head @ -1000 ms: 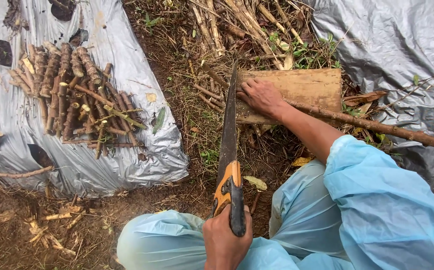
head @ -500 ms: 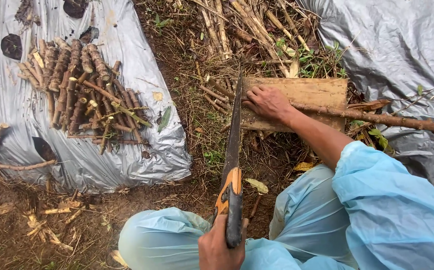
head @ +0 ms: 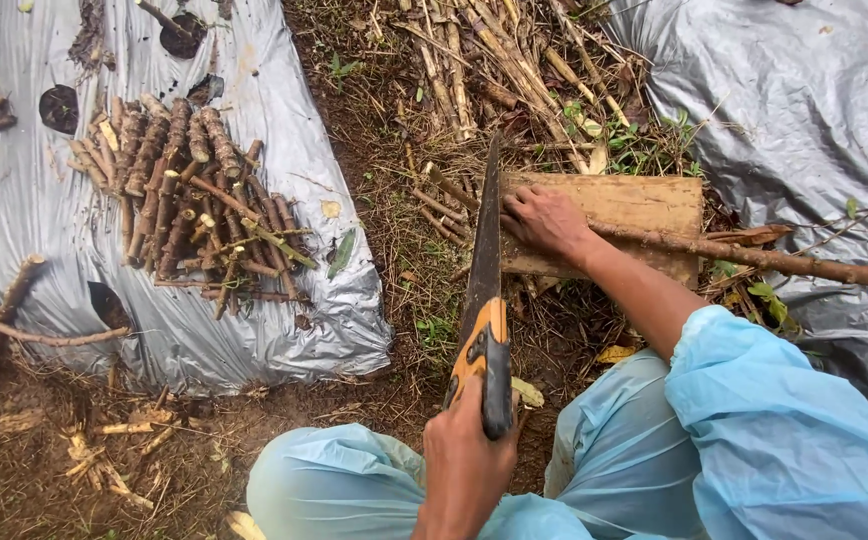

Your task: Sawing long wooden sticks into smaller segments using a hand saw on a wooden block in an agricultural field.

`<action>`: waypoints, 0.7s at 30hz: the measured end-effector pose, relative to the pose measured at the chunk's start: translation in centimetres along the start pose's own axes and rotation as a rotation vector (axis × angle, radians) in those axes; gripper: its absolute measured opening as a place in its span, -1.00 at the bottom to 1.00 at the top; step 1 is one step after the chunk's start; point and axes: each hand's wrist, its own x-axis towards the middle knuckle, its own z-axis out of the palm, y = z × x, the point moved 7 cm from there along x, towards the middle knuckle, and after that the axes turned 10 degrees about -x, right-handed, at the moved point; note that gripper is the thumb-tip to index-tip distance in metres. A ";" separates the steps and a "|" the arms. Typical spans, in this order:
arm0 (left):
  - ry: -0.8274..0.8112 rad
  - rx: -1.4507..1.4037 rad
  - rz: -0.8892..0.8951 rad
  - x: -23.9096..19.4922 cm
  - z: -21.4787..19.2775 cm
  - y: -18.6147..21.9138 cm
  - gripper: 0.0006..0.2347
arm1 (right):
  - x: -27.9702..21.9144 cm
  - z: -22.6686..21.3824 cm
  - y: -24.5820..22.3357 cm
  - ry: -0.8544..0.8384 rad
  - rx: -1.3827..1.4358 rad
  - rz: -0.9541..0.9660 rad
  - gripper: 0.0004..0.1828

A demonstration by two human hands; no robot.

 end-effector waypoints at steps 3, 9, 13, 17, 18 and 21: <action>0.129 0.057 0.123 -3.6 -1.9 1.5 -0.81 | -0.4 0.5 -0.5 -0.001 -0.052 -0.034 -0.42; 0.089 0.000 0.126 5.2 0.4 -0.2 -0.89 | -0.7 1.2 -0.7 0.099 -0.087 -0.093 -0.47; 0.065 0.074 0.093 6.2 0.8 -1.0 -0.91 | 0.0 0.6 -0.1 0.083 -0.036 0.000 -0.46; 0.005 0.137 0.054 -0.2 -1.4 2.9 -0.81 | -0.2 -0.4 -0.3 0.046 0.035 0.017 -0.49; 0.014 0.195 0.075 -2.1 -2.0 3.6 -0.77 | -0.1 -0.7 -0.5 0.019 0.039 0.032 -0.50; 0.096 0.085 0.051 -0.6 -3.0 3.8 -0.82 | -0.5 -0.3 -0.5 0.060 -0.037 0.014 -0.41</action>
